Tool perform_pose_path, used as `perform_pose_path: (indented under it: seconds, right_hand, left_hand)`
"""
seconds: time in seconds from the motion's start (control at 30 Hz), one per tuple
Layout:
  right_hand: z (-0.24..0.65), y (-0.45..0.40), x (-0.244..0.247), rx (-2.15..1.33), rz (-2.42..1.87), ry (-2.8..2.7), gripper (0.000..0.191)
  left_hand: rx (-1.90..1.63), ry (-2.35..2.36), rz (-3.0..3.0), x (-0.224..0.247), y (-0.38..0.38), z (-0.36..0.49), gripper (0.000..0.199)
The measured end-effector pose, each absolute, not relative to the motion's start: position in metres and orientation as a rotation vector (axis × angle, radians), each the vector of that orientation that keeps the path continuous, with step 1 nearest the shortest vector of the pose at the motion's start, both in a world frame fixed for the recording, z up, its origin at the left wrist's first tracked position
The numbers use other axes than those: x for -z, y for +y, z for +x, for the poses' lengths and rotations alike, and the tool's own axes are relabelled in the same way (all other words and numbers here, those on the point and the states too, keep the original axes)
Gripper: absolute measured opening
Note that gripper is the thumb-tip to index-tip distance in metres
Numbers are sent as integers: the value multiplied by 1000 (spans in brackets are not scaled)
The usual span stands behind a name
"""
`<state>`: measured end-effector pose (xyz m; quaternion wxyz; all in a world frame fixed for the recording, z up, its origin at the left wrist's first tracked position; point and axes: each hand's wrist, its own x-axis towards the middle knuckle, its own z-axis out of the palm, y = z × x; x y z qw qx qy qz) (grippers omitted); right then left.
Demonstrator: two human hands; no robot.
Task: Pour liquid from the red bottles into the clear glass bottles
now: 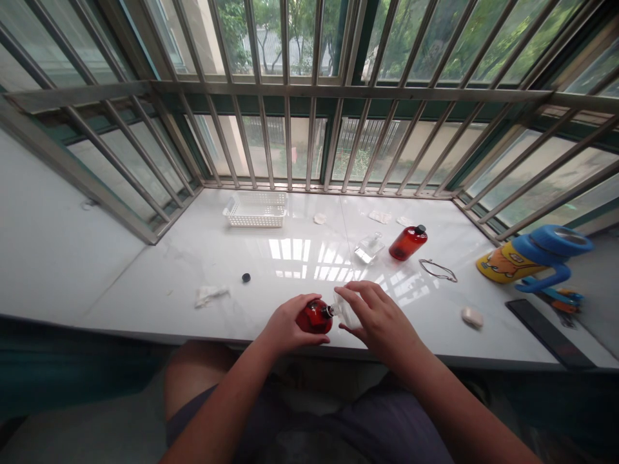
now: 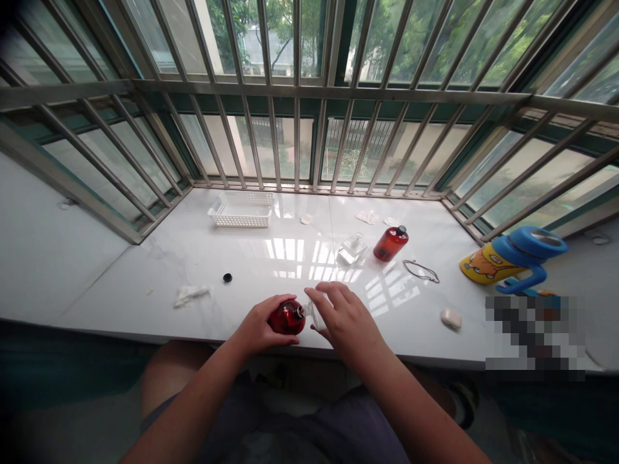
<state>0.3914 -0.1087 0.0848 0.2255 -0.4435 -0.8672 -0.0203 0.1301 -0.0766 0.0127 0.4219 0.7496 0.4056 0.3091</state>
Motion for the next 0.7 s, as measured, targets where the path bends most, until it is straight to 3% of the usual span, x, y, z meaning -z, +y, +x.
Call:
perform_pose_path:
  seconds: [0.7]
  right_hand:
    - [391, -107, -88, 194, -1177, -2430, 73]
  left_hand:
    - [-783, 1019, 1868, -13, -77, 130, 90]
